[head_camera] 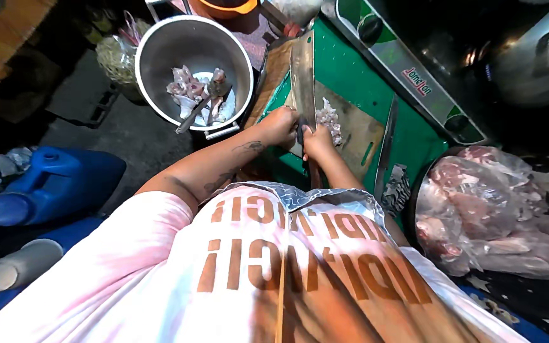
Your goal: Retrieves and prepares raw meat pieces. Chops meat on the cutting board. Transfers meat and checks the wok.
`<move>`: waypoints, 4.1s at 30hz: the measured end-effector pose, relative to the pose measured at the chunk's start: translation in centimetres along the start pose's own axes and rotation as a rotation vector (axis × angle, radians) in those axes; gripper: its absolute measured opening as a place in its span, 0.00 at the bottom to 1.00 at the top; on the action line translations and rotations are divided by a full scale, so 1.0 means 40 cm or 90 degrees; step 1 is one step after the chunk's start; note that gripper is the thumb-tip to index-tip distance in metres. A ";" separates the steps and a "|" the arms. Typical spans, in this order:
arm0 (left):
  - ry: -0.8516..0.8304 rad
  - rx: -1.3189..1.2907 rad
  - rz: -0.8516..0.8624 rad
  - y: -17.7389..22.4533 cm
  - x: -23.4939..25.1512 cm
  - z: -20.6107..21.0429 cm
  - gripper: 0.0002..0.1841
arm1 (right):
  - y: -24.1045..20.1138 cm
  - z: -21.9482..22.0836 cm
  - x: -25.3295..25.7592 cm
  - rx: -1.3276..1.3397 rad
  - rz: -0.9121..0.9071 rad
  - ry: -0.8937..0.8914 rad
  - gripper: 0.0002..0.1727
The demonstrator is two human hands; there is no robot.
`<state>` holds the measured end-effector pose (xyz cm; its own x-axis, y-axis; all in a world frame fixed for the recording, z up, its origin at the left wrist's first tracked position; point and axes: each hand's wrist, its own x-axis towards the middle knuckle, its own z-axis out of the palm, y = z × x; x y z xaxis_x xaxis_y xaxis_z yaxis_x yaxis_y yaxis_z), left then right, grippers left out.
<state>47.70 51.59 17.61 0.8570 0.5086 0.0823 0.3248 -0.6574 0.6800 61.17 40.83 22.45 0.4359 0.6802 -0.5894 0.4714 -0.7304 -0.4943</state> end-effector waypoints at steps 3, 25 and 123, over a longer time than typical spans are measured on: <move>0.002 -0.002 -0.014 0.014 0.003 0.012 0.10 | 0.008 -0.003 -0.004 0.004 0.006 -0.007 0.32; -0.011 0.014 -0.067 0.042 0.001 0.026 0.08 | 0.033 -0.003 -0.009 0.015 0.005 0.015 0.29; 0.143 0.055 0.055 0.025 -0.103 0.074 0.09 | 0.184 -0.013 -0.138 0.086 -0.158 0.016 0.20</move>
<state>45.66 47.21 15.79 0.7759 0.5526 0.3044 0.2948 -0.7442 0.5994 62.63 31.73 22.39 0.3390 0.8393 -0.4250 0.4607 -0.5420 -0.7028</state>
